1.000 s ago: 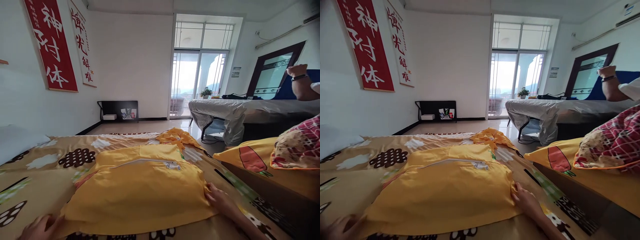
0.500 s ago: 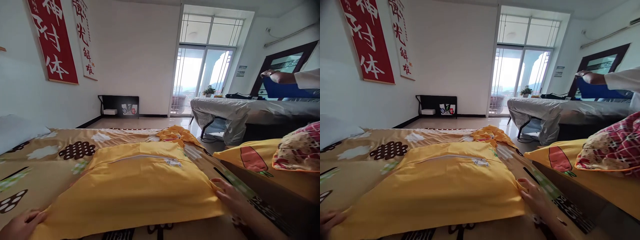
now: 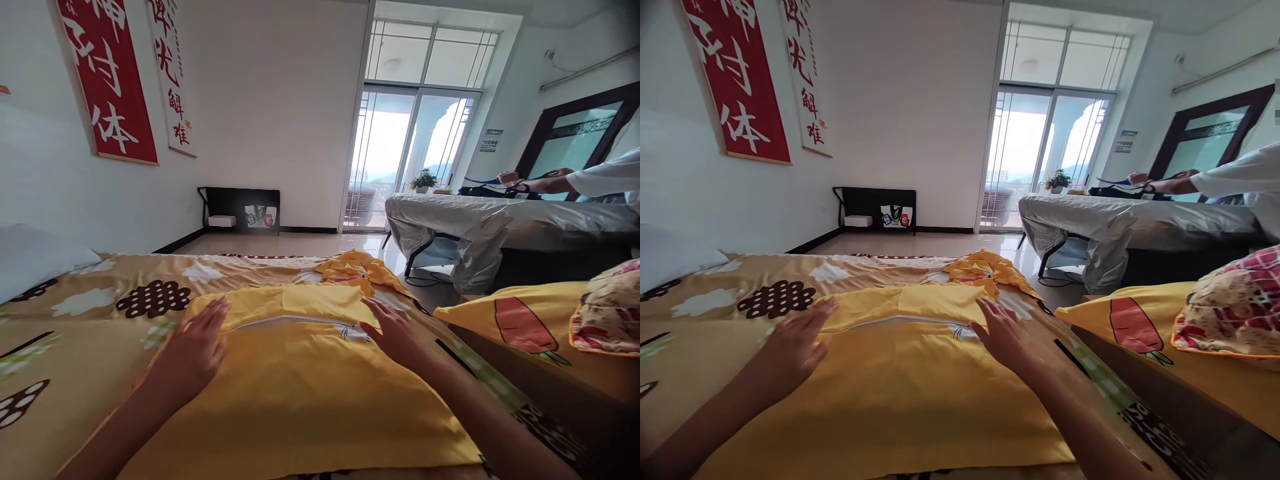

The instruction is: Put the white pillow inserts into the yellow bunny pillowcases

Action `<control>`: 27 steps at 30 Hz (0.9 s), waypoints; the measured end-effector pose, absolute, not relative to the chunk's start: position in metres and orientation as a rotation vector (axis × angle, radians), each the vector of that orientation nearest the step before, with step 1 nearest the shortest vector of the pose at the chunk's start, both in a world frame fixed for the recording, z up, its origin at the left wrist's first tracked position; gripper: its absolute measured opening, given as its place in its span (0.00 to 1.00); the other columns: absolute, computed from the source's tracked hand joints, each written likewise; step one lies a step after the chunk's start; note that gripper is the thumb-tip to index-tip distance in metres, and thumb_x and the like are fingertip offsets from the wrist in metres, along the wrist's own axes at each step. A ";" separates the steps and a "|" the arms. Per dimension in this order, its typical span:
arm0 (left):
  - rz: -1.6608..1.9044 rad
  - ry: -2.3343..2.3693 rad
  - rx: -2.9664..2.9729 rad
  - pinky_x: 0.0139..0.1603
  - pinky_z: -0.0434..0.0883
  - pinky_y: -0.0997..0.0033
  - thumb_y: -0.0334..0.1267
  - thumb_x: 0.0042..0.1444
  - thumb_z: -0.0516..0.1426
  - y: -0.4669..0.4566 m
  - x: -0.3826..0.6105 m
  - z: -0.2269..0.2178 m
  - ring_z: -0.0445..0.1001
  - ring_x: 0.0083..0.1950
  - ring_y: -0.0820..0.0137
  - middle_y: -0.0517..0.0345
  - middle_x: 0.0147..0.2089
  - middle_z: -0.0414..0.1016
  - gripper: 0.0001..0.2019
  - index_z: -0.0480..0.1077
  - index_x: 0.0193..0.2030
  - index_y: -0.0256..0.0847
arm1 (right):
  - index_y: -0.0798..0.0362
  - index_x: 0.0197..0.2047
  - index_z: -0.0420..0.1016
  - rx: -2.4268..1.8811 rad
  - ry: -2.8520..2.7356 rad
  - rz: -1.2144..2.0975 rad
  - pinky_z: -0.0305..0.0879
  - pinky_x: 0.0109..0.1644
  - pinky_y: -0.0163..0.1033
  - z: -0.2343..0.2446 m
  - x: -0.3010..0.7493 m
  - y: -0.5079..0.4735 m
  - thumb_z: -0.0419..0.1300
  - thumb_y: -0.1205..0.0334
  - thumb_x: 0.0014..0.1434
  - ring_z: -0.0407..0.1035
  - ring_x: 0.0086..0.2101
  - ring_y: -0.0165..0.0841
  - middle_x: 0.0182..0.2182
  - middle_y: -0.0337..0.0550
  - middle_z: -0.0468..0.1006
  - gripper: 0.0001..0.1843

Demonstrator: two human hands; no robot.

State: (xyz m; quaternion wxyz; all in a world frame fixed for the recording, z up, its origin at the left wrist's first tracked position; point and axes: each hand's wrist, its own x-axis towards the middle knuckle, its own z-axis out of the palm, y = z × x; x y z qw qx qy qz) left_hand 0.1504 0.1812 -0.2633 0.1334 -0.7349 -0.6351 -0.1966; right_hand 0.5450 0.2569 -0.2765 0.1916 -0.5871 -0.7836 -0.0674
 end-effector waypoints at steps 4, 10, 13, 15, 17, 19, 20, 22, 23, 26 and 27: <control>-0.498 -1.850 -2.373 0.69 0.46 0.56 0.32 0.59 0.40 0.268 0.261 -0.222 0.44 0.73 0.67 0.49 0.72 0.47 0.29 0.51 0.68 0.32 | 0.49 0.67 0.53 -1.406 -2.298 0.025 0.44 0.66 0.48 -0.253 0.438 0.298 0.41 0.51 0.67 0.49 0.65 0.37 0.66 0.45 0.55 0.28; -0.321 -2.320 -2.287 0.66 0.51 0.47 0.47 0.63 0.43 0.344 0.217 -0.296 0.53 0.70 0.58 0.49 0.69 0.57 0.25 0.61 0.63 0.43 | 0.46 0.68 0.53 -1.719 -2.324 0.348 0.41 0.67 0.49 -0.319 0.469 0.360 0.38 0.44 0.67 0.43 0.66 0.36 0.67 0.41 0.52 0.31; -0.287 -2.556 -2.052 0.67 0.46 0.45 0.46 0.65 0.37 0.345 0.149 -0.346 0.46 0.72 0.57 0.43 0.72 0.47 0.29 0.52 0.68 0.34 | 0.50 0.71 0.42 -1.971 -2.191 0.398 0.38 0.67 0.51 -0.363 0.541 0.374 0.34 0.45 0.67 0.38 0.67 0.36 0.69 0.44 0.42 0.34; -0.293 -2.633 -1.958 0.67 0.45 0.43 0.49 0.65 0.34 0.345 0.121 -0.365 0.44 0.72 0.56 0.43 0.73 0.43 0.31 0.48 0.69 0.34 | 0.52 0.71 0.41 -2.075 -2.144 0.405 0.37 0.68 0.50 -0.384 0.577 0.374 0.34 0.47 0.67 0.37 0.67 0.35 0.69 0.44 0.42 0.33; -0.303 -2.657 -1.936 0.66 0.45 0.42 0.51 0.64 0.33 0.350 0.112 -0.374 0.45 0.72 0.56 0.45 0.73 0.43 0.32 0.48 0.70 0.36 | 0.54 0.71 0.43 -2.127 -2.130 0.386 0.36 0.68 0.49 -0.397 0.595 0.373 0.34 0.49 0.68 0.36 0.67 0.34 0.69 0.44 0.43 0.32; -0.315 -2.655 -1.934 0.66 0.46 0.42 0.52 0.64 0.34 0.356 0.112 -0.378 0.46 0.72 0.55 0.46 0.73 0.45 0.32 0.49 0.69 0.37 | 0.54 0.71 0.44 -2.144 -2.125 0.339 0.36 0.68 0.49 -0.404 0.599 0.371 0.33 0.51 0.68 0.36 0.67 0.34 0.69 0.43 0.43 0.32; -0.324 -2.649 -1.932 0.66 0.47 0.42 0.52 0.63 0.34 0.358 0.111 -0.379 0.47 0.72 0.56 0.46 0.72 0.46 0.32 0.50 0.69 0.37 | 0.53 0.71 0.45 -2.143 -2.121 0.311 0.37 0.68 0.48 -0.404 0.599 0.370 0.33 0.51 0.68 0.37 0.67 0.33 0.69 0.43 0.45 0.31; -0.340 -2.619 -1.941 0.67 0.50 0.45 0.51 0.63 0.36 0.359 0.105 -0.381 0.49 0.71 0.57 0.46 0.71 0.50 0.32 0.52 0.69 0.36 | 0.53 0.70 0.48 -2.125 -2.117 0.258 0.38 0.68 0.47 -0.403 0.600 0.368 0.34 0.52 0.68 0.40 0.67 0.32 0.68 0.43 0.48 0.30; -0.343 -2.594 -1.959 0.67 0.52 0.49 0.51 0.62 0.37 0.356 0.098 -0.382 0.51 0.71 0.59 0.47 0.71 0.52 0.32 0.53 0.68 0.36 | 0.52 0.69 0.50 -2.110 -2.118 0.238 0.39 0.68 0.46 -0.402 0.603 0.367 0.35 0.53 0.68 0.41 0.67 0.32 0.68 0.42 0.49 0.30; -0.330 -2.519 -1.994 0.65 0.58 0.62 0.49 0.60 0.39 0.338 0.067 -0.385 0.59 0.67 0.64 0.49 0.67 0.61 0.31 0.59 0.65 0.34 | 0.51 0.68 0.55 -2.063 -2.114 0.204 0.37 0.68 0.46 -0.398 0.618 0.358 0.40 0.54 0.67 0.44 0.66 0.33 0.67 0.43 0.53 0.28; -0.321 -2.501 -1.987 0.64 0.60 0.64 0.48 0.59 0.40 0.328 0.056 -0.385 0.62 0.66 0.65 0.49 0.65 0.64 0.31 0.63 0.63 0.34 | 0.51 0.67 0.56 -2.049 -2.106 0.202 0.37 0.68 0.48 -0.397 0.624 0.355 0.41 0.53 0.66 0.44 0.66 0.34 0.66 0.43 0.54 0.28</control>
